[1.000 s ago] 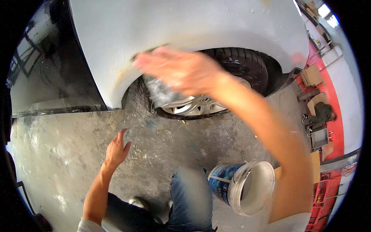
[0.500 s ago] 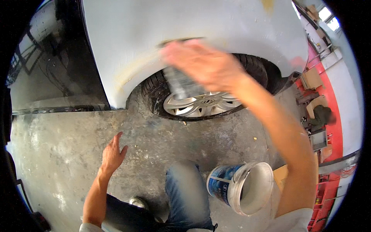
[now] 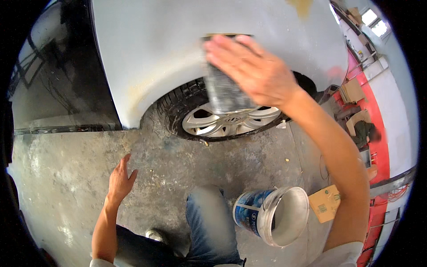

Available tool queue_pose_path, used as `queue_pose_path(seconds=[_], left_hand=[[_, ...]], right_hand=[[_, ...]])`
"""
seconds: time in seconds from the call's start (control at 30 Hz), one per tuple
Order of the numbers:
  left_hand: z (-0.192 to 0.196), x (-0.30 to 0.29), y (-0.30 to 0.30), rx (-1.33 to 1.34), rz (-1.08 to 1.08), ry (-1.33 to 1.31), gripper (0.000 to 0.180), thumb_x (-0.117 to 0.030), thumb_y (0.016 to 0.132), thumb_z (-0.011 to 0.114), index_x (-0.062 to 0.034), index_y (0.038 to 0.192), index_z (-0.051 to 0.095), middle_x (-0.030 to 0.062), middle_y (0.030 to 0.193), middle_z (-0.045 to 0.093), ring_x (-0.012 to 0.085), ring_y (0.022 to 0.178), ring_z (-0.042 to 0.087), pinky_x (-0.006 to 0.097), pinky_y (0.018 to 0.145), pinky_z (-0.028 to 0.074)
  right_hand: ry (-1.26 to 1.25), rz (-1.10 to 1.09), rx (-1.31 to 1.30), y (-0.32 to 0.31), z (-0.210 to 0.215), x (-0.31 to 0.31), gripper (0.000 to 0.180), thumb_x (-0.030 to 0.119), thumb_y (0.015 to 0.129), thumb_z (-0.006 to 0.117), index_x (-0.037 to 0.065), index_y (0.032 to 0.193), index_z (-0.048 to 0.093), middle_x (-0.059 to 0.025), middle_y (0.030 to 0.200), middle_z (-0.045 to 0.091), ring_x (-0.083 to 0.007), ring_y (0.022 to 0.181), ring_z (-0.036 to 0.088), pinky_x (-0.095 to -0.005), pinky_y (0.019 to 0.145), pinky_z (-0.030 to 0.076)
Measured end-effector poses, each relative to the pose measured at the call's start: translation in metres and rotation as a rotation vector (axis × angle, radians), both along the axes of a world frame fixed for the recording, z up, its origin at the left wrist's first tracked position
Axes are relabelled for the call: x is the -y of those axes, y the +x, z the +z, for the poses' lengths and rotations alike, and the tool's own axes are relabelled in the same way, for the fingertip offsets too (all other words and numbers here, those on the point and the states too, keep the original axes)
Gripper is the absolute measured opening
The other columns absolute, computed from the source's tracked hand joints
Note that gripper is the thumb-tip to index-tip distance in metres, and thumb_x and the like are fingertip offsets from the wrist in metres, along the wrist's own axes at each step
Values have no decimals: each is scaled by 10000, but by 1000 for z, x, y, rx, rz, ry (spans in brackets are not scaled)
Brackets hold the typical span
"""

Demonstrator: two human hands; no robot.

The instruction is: The person kneels beside a white car and uses a sanding block to sand the front wheel arch and the area around the tire. They repeatedly dip the sanding block into a bucket of water and continue sanding the car's bodywork.

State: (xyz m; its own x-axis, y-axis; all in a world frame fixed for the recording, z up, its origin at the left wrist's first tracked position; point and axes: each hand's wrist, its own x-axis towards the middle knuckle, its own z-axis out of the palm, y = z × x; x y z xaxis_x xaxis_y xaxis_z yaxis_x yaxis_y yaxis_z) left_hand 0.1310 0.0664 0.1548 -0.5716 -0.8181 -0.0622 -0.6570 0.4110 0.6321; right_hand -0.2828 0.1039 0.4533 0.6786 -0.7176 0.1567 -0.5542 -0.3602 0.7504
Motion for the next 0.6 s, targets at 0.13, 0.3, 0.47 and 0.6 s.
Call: queue_pose_path(seconds=[0.13,0.3,0.47,0.6], left_hand=[[7,0,-9,-64,1,-56,618,-162,933,694,-37,1466,408,260,1321,622,444,1175,622,496,952,528],[-10,0,-22,-11,-44,11,617,-156,934,698,-28,1467,415,260,1337,619,436,1200,621,487,967,530],[18,6,11,-28,44,-56,607,-150,937,695,-20,1461,417,257,1354,612,437,1202,620,486,969,529],[7,11,-22,-146,-61,-68,606,-147,938,692,-12,1460,414,256,1352,614,439,1192,626,490,964,529]], right_hand=[[-24,29,113,37,-46,20,469,138,1043,357,-3,1464,509,-136,1614,410,-219,1533,330,-416,1303,170],[45,190,104,70,-77,58,479,179,1042,345,12,1449,536,-137,1550,500,-202,1514,369,-401,1298,184],[-16,54,64,27,-31,26,482,168,1035,357,28,1466,523,-120,1592,450,-213,1529,340,-408,1302,169],[-35,93,-12,96,-89,60,497,140,1010,375,29,1475,513,-117,1596,446,-218,1533,331,-412,1303,172]])
